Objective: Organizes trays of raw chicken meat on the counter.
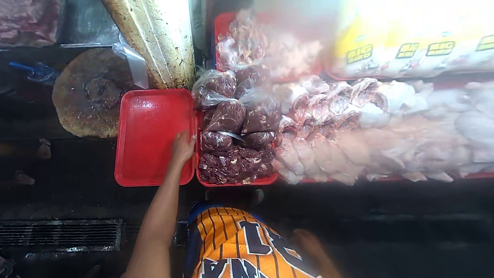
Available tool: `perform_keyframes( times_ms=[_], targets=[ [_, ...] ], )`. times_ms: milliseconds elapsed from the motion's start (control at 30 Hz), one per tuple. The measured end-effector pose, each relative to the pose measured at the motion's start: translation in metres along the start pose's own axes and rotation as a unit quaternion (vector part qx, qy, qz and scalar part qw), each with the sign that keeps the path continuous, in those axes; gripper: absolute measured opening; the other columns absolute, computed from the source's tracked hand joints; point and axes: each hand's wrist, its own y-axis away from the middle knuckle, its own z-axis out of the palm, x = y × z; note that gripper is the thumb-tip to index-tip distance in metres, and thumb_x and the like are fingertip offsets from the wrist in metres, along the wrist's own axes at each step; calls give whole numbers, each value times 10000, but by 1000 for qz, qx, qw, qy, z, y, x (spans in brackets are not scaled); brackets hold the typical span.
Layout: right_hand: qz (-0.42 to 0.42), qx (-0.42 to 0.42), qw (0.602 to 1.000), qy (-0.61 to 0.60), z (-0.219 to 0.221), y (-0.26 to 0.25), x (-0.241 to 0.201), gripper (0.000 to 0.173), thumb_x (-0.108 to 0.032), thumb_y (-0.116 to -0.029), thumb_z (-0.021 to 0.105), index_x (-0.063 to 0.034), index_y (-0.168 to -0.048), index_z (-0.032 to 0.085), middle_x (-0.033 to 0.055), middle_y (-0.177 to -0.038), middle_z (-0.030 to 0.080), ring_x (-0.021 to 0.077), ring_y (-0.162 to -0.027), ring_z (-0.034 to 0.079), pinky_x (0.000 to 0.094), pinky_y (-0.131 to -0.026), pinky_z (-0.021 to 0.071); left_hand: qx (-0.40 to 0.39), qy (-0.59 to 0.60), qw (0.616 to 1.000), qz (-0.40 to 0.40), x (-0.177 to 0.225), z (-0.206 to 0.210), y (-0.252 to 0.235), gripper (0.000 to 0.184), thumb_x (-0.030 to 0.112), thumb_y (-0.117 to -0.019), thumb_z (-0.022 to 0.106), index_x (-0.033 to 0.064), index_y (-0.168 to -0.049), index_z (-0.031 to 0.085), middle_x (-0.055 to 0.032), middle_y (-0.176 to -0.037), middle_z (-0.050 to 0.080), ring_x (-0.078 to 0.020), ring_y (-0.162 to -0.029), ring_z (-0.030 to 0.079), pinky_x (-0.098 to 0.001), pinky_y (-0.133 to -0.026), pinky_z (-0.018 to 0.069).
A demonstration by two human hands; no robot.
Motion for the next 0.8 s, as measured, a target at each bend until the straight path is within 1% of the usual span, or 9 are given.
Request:
perform_keyframes(
  times_ms=[67,167,233,400,533,600,667,733,800],
  targets=[
    [-6,24,998,-58,-3,3,-7,394,-281,-1114,441,-4,-1372,550,231,-1166,685,330,-897,722,513,-780,606,31,-10,999,5,11,34,-16,593,363,-1048,525,11,-1519,451,-245,-1447,527,-409,-1283,566,-607,-1050,483],
    [-30,55,992,-113,-1,1,-22,404,-300,-1116,436,-20,-1390,535,200,-1137,700,299,-836,730,487,-733,618,42,4,999,1,14,45,-24,555,303,-1042,537,0,-1502,468,-233,-1422,547,-386,-1277,573,-580,-1053,486],
    [-26,43,993,-111,15,5,-26,399,-286,-1122,425,-16,-1398,524,204,-1142,688,293,-828,722,475,-722,612,37,-14,999,15,10,43,-21,536,288,-1036,558,-8,-1478,490,-237,-1406,559,-392,-1248,596,-584,-1029,507],
    [-36,-36,998,47,31,-7,-55,363,-285,-1106,466,-32,-1331,596,202,-1151,694,326,-904,713,518,-779,599,-30,15,998,49,0,18,-29,516,269,-1045,560,-1,-1482,504,-219,-1389,586,-355,-1222,616,-553,-1045,501],
    [-82,-11,996,12,16,3,-99,376,-295,-1103,469,-38,-1358,572,196,-1172,693,325,-890,725,521,-770,611,-13,78,996,38,-18,-4,-2,598,346,-1064,543,71,-1573,393,-196,-1377,596,-333,-1214,622,-551,-1041,513],
    [-117,12,993,-25,3,13,-114,386,-286,-1105,466,-38,-1389,553,189,-1190,696,315,-893,734,509,-769,620,49,69,996,-21,-28,-20,35,635,341,-1046,571,90,-1590,360,-213,-1393,587,-349,-1236,615,-553,-1045,515],
    [-138,30,988,-57,-5,16,-121,383,-279,-1108,462,-42,-1396,550,176,-1177,706,290,-860,744,477,-738,632,158,28,981,-108,-56,-42,73,642,331,-1011,623,98,-1569,405,-244,-1419,558,-390,-1273,582,-571,-1061,494],
    [-129,28,989,-68,-7,7,-119,377,-266,-1113,455,-40,-1401,547,183,-1169,699,289,-848,738,469,-729,627,288,-33,930,-225,-98,-58,102,728,369,-944,687,75,-1556,424,-305,-1493,469,-483,-1362,478,-664,-1073,423],
    [-95,0,995,-32,-7,-9,-105,374,-270,-1115,452,-39,-1392,551,199,-1180,687,309,-868,731,483,-741,618,376,-31,857,-350,-146,-58,123,900,432,-893,713,39,-1599,317,-321,-1561,363,-498,-1424,392,-651,-1110,392]
  ],
)
